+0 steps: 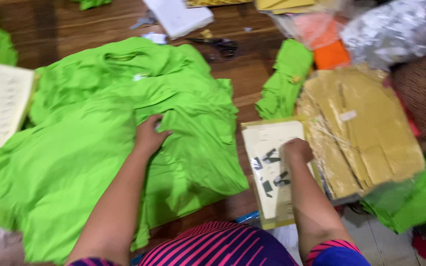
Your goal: The person repeatedly picks small white tags from a sheet and sticks them onto a stack of lime green shirts on a wooden table. The person smooths the shirts between applications. The camera remains in a fixed overhead position throughout.
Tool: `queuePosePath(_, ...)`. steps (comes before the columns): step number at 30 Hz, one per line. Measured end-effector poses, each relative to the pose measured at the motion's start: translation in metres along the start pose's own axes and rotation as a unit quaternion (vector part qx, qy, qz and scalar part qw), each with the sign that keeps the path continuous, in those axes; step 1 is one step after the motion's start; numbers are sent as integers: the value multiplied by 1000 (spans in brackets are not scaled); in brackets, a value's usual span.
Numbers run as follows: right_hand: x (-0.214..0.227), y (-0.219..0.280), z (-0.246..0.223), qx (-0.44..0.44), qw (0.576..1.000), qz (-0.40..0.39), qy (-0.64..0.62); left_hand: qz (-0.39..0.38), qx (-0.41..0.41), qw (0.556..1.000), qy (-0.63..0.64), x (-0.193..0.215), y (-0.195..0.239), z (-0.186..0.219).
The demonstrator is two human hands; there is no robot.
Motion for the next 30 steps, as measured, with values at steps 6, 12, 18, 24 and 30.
queuePosePath(6, -45, -104, 21, 106, 993, -38, 34, 84, -21, 992, -88, 40, -22, -3)
queuePosePath(12, 47, 173, -146, 319, 878, 94, -345, 15, 49, 998, -37, 23, -24, -21)
queuePosePath(18, -55, 253, -304, 487, 704, -234, -461, 2, 52, 995, 89, 10, -24, -41)
queuePosePath(24, -91, 180, -329, 483, 743, -159, -435, 0, 18, 999, -37, 25, -5, -13)
queuePosePath(30, -92, 190, -339, 542, 797, -40, -265, 59, -66, 991, -105, 36, 7, 12)
Point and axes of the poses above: each hand's wrist, its own y-axis away from the middle knuckle, its own x-axis out of the back of the hand, z = x × y, the point moved 9 cm from there along -y, towards the middle knuckle, and after that the axes turned 13 degrees about -z, right-handed, at the moved point
